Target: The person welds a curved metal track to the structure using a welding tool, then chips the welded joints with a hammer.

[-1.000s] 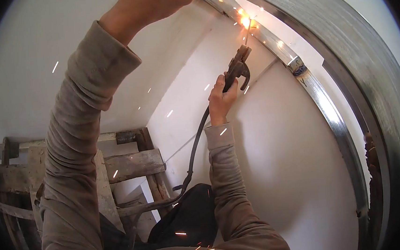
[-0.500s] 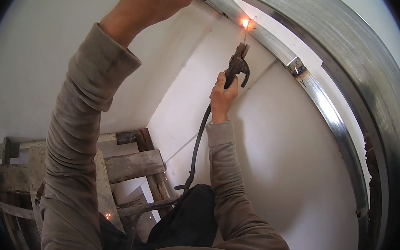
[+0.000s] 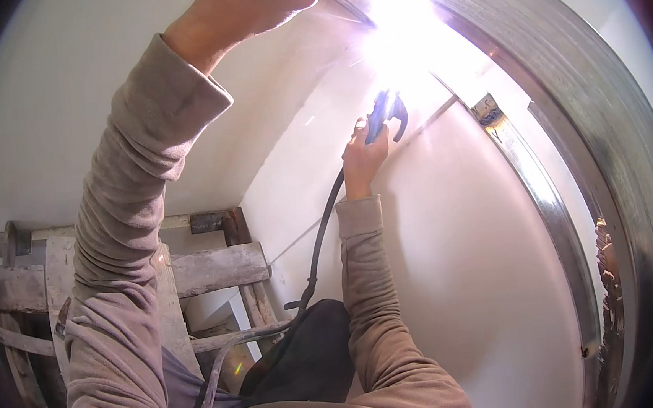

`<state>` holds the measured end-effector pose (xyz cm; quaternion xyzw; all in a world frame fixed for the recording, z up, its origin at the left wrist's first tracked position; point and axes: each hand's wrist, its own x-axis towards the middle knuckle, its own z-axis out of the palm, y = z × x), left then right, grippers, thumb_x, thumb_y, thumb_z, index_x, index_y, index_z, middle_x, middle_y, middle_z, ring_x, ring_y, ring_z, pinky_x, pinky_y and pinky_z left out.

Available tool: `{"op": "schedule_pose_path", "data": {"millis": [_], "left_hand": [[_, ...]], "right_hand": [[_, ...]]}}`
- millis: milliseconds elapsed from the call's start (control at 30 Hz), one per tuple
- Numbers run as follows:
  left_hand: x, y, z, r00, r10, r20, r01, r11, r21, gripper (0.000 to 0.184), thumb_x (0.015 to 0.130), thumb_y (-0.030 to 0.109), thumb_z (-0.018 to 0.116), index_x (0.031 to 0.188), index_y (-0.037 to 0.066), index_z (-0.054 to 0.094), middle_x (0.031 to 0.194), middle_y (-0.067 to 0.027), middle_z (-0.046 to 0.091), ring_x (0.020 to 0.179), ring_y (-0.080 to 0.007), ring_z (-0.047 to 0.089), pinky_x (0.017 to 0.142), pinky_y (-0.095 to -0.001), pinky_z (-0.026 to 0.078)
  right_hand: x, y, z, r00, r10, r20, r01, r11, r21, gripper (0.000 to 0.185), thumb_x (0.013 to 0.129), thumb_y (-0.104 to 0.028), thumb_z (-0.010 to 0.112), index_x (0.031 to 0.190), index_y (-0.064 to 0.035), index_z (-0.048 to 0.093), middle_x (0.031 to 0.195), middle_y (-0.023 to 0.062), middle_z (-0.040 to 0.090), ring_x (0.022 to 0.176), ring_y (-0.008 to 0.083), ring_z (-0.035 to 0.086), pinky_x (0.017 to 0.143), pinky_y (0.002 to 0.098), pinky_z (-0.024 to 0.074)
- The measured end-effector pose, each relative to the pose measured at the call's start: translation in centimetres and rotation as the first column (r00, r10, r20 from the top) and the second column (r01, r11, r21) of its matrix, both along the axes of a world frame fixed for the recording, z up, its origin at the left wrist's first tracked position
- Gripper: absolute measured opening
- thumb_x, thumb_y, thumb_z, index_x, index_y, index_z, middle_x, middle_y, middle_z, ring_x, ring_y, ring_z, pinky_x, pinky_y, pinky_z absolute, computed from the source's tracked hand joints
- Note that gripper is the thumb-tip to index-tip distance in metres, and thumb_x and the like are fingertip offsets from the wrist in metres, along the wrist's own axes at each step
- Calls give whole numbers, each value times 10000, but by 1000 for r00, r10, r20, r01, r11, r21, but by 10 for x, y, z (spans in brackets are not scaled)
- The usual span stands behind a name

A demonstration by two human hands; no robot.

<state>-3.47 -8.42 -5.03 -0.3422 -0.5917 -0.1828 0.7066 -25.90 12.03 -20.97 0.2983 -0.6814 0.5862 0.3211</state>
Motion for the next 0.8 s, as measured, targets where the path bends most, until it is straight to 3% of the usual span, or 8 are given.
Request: {"op": "schedule_pose_path", "data": {"millis": [67, 267, 400, 433, 633, 733, 800], "left_hand": [[10, 2, -6, 987, 25, 162, -36, 997, 70, 577, 813, -35, 728, 1358, 99, 596, 1162, -89, 690, 966, -189, 675, 828, -278, 612], [2, 1, -1, 995, 90, 43, -91, 995, 26, 591, 815, -36, 728, 1373, 96, 586, 1158, -94, 686, 977, -214, 670, 835, -301, 607], [-3, 1, 2, 999, -24, 48, 25, 999, -20, 587, 810, -37, 734, 1365, 88, 590, 1161, -89, 685, 981, -213, 671, 863, -300, 603], [-4, 1, 2, 997, 64, 30, -64, 998, -7, 584, 807, -39, 736, 1359, 86, 594, 1156, -86, 688, 971, -206, 672, 855, -297, 603], [1, 7, 4, 992, 65, 107, -70, 997, 42, 555, 821, -16, 738, 1349, 86, 602, 1137, -87, 694, 958, -208, 675, 862, -302, 596], [-11, 2, 8, 998, 40, -48, -43, 998, -43, 566, 796, -3, 774, 1333, 84, 619, 1160, -103, 689, 995, -229, 663, 904, -356, 565], [-9, 7, 8, 997, 74, -10, -74, 997, 0, 561, 794, 3, 778, 1329, 73, 621, 1170, -104, 689, 1011, -229, 658, 920, -357, 558]], "right_hand": [[2, 0, 1, 1000, 16, 5, -16, 1000, -19, 219, 975, -194, 609, 961, 20, 566, 750, 56, 605, 646, 147, 555, 630, 315, 474], [8, 0, 2, 1000, -2, 16, 3, 999, -32, 203, 970, -181, 609, 952, 16, 564, 717, 49, 589, 608, 134, 540, 591, 304, 463], [9, 4, 4, 1000, -2, 20, 2, 1000, 25, 199, 969, -179, 608, 947, 15, 568, 715, 45, 591, 619, 134, 551, 595, 303, 465], [2, 3, 1, 1000, 16, -15, -16, 1000, -14, 202, 972, -182, 607, 941, 14, 566, 719, 43, 592, 629, 129, 554, 603, 300, 468], [0, 8, 1, 1000, -25, 7, 25, 998, 51, 237, 976, -208, 603, 997, 27, 580, 762, 65, 622, 663, 135, 581, 641, 303, 489], [-16, 11, -2, 990, 101, -94, -104, 994, -31, 265, 991, -234, 589, 1091, 7, 542, 744, 34, 556, 547, 87, 496, 488, 256, 408], [-16, 10, 9, 978, 119, -171, -130, 990, -50, 266, 994, -240, 588, 1102, -9, 514, 706, 8, 503, 461, 57, 435, 384, 232, 357]]}}
